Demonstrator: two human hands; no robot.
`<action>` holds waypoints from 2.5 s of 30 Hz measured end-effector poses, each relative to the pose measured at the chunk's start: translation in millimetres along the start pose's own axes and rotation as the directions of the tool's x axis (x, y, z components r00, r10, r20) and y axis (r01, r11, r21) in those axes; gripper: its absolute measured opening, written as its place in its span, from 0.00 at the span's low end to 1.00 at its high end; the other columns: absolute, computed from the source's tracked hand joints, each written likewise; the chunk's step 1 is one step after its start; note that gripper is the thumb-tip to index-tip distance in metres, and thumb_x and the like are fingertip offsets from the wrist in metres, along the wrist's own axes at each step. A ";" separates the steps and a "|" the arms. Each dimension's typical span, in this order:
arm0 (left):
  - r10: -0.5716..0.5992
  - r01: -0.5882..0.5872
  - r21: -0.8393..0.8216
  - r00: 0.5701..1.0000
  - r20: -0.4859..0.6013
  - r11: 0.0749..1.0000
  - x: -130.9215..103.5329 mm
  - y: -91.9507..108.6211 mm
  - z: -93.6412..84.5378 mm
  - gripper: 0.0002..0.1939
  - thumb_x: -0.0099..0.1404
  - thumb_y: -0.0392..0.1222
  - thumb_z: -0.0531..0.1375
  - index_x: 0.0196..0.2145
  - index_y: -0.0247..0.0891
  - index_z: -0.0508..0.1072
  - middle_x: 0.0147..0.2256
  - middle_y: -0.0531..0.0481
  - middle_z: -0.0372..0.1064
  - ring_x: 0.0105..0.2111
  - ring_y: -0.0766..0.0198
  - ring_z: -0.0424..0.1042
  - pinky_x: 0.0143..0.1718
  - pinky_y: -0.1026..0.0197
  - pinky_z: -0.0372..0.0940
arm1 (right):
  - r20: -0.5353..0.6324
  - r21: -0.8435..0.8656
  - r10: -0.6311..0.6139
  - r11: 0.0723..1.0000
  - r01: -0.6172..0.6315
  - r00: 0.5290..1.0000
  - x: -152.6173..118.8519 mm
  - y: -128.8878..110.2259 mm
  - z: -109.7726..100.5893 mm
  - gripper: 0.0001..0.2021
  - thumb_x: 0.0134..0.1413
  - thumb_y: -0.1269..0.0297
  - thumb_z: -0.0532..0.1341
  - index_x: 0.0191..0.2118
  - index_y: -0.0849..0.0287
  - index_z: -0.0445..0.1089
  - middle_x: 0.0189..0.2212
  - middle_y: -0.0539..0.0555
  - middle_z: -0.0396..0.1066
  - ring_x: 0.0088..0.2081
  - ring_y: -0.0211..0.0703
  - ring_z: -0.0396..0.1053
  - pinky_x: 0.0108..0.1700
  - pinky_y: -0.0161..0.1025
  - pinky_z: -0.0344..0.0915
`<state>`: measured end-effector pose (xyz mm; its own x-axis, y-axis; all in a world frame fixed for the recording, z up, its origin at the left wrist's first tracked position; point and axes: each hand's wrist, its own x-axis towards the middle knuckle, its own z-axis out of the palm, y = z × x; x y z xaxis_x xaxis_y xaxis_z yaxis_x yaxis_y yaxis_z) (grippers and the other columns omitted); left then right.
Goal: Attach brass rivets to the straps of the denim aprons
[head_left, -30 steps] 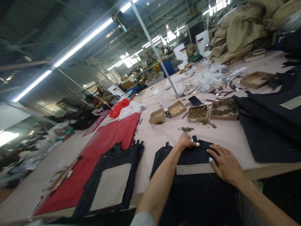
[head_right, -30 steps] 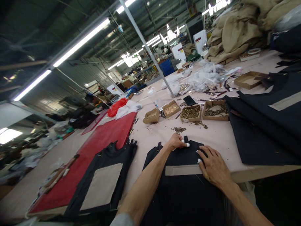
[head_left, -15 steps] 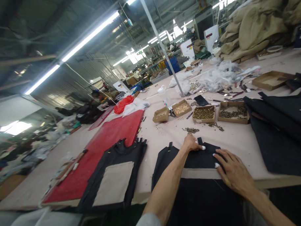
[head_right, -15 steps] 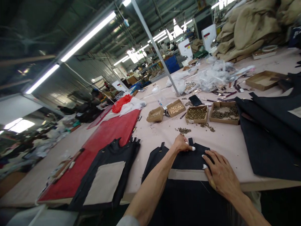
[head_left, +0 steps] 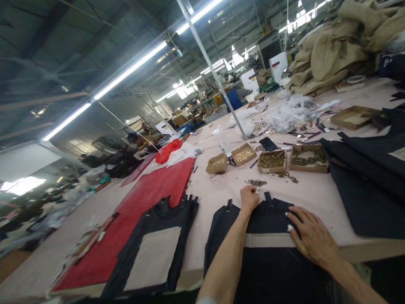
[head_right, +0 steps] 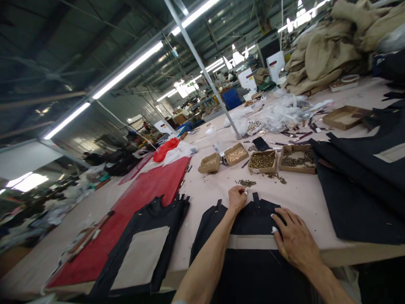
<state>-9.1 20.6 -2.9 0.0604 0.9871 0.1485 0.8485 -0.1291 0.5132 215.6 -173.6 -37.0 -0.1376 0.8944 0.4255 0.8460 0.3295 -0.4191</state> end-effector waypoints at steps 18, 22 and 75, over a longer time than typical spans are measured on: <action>0.207 -0.439 0.420 0.846 0.492 0.794 18.1 29.5 -20.5 0.17 0.51 0.30 0.63 0.39 0.33 0.82 0.44 0.33 0.79 0.49 0.46 0.76 0.54 0.52 0.68 | -0.040 0.008 0.002 1.000 -0.001 0.999 -1.9 0.9 6.6 0.24 0.62 0.62 0.57 0.63 0.51 0.68 0.65 0.58 0.66 0.65 0.57 0.63 0.64 0.56 0.61; 0.165 -0.385 0.421 0.867 0.471 0.821 15.2 32.8 -22.2 0.23 0.51 0.30 0.65 0.47 0.32 0.78 0.47 0.32 0.77 0.50 0.45 0.76 0.53 0.52 0.69 | -0.035 0.013 -0.002 1.000 0.002 0.999 -2.5 1.4 6.3 0.23 0.62 0.62 0.57 0.62 0.51 0.68 0.64 0.58 0.66 0.64 0.57 0.63 0.64 0.56 0.61; -0.339 0.268 0.208 0.753 0.564 0.941 0.8 44.5 -8.1 0.26 0.38 0.46 0.80 0.22 0.40 0.66 0.16 0.56 0.67 0.22 0.62 0.73 0.27 0.63 0.68 | 0.040 0.043 0.034 0.998 -0.036 0.999 -1.8 5.4 -1.0 0.25 0.63 0.61 0.56 0.65 0.51 0.67 0.67 0.58 0.63 0.67 0.59 0.59 0.66 0.58 0.58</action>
<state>24.4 14.9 26.9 0.0541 0.8406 -0.5389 0.9236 0.1630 0.3470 221.0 -173.8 -39.3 -0.1294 0.9167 0.3781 0.8275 0.3099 -0.4682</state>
